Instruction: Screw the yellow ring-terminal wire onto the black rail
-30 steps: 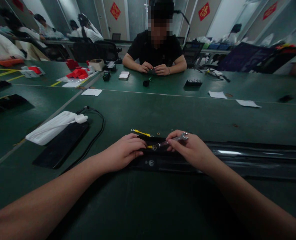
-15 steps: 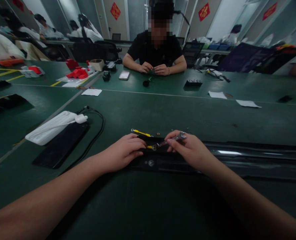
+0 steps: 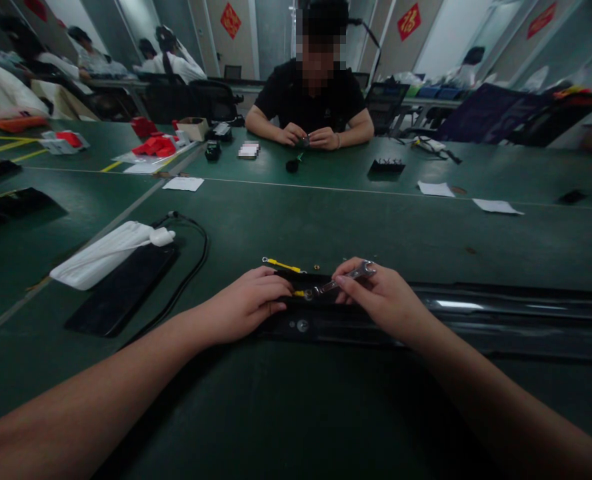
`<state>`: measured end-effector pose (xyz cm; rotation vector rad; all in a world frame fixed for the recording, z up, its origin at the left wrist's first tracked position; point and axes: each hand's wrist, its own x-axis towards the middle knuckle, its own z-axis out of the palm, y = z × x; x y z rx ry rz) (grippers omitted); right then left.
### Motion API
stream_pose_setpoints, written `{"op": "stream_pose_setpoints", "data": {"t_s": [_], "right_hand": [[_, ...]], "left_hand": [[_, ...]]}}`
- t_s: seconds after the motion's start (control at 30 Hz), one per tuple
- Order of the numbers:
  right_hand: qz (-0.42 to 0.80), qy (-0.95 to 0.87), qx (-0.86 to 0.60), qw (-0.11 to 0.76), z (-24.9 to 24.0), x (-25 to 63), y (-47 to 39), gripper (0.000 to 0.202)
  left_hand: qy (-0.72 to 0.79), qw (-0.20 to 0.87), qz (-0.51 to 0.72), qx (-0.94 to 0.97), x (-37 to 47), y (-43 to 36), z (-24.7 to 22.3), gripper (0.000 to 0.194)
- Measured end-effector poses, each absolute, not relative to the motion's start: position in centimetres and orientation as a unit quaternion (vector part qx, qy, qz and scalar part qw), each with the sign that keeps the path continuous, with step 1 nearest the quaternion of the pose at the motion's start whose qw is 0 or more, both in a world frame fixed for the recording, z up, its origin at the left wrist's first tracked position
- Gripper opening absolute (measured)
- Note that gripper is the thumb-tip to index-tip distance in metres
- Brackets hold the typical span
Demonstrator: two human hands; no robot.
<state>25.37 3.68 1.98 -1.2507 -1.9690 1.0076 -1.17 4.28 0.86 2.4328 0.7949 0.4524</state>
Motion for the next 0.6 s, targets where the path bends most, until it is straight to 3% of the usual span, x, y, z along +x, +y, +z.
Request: {"op": "stream_pose_setpoints", "data": {"t_s": [0.6], "right_hand": [[0.358, -0.764, -0.459, 0.280, 2.64, 25.11, 3.40, 0.015]], "left_hand": [[0.295, 0.265, 0.158, 0.904, -1.29, 4.35, 0.60, 0.019]]}}
